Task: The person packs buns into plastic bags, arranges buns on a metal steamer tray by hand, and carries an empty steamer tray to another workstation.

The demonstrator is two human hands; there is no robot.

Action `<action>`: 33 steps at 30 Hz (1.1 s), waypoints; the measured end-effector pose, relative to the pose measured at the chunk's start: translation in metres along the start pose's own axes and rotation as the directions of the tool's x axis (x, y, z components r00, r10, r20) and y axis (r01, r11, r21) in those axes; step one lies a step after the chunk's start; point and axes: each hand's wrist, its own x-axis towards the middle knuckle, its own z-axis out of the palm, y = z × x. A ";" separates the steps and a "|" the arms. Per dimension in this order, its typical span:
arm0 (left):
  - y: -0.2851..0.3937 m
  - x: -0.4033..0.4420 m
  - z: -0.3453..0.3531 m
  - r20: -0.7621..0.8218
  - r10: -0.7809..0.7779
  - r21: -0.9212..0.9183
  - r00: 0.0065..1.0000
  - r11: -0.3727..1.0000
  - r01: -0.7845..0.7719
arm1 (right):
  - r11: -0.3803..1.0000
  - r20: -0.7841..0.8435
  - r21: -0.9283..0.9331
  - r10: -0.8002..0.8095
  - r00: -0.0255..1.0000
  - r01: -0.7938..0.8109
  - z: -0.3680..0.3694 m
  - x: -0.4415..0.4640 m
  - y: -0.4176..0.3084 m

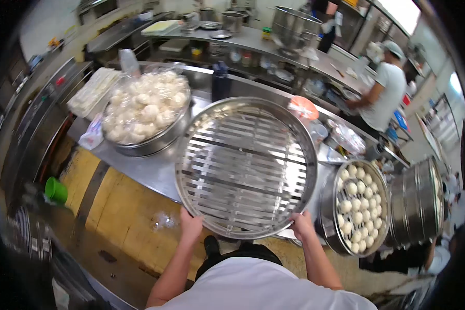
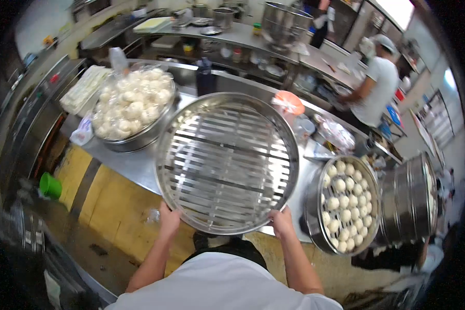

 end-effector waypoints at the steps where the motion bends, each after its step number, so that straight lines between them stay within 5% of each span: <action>1: 0.004 0.001 -0.004 0.034 -0.005 0.036 0.999 0.999 0.004 | 0.998 0.084 0.032 -0.048 0.995 0.046 -0.005 0.003 0.004; 10: 0.022 0.018 -0.002 0.086 0.021 0.103 0.996 0.994 -0.029 | 0.992 0.138 -0.121 0.054 0.989 -0.038 0.000 0.026 -0.001; 13: 0.008 0.029 -0.006 0.051 -0.133 0.203 0.990 0.972 0.120 | 0.988 0.166 -0.121 0.120 0.979 -0.101 -0.001 0.039 0.009; 16: 0.027 0.024 0.006 0.082 -0.027 0.322 0.996 0.947 0.000 | 0.985 0.181 -0.139 0.130 0.975 -0.106 -0.020 0.068 0.021; 18: 0.050 0.017 0.030 -0.088 0.098 0.530 0.991 0.847 -0.036 | 0.964 0.159 -0.246 0.144 0.977 -0.102 -0.046 0.096 -0.010; 19: 0.059 0.014 0.045 -0.162 0.173 0.623 0.972 0.782 -0.035 | 0.965 -0.018 -0.259 -0.036 0.999 0.030 -0.056 0.112 -0.026; 21: 0.070 0.016 0.071 -0.044 0.297 0.590 0.954 0.778 -0.215 | 0.976 -0.082 0.156 -0.142 0.987 0.153 -0.092 0.187 -0.051; 23: 0.112 -0.003 0.123 0.012 0.323 0.540 0.946 0.794 -0.278 | 0.830 -0.100 0.524 -0.166 0.981 0.194 -0.122 0.247 -0.105; 26: 0.099 -0.005 0.161 0.190 0.323 0.542 0.927 0.753 -0.373 | 0.724 -0.281 0.675 0.073 0.957 0.143 -0.164 0.356 -0.156; 30: 0.079 -0.032 0.207 0.263 0.299 0.502 0.917 0.769 -0.395 | 0.761 -0.223 0.645 0.098 0.970 0.072 -0.218 0.456 -0.174; 33: 0.079 -0.052 0.225 0.272 0.215 0.493 0.938 0.806 -0.328 | 0.723 -0.410 0.673 0.187 0.893 0.157 -0.219 0.477 -0.193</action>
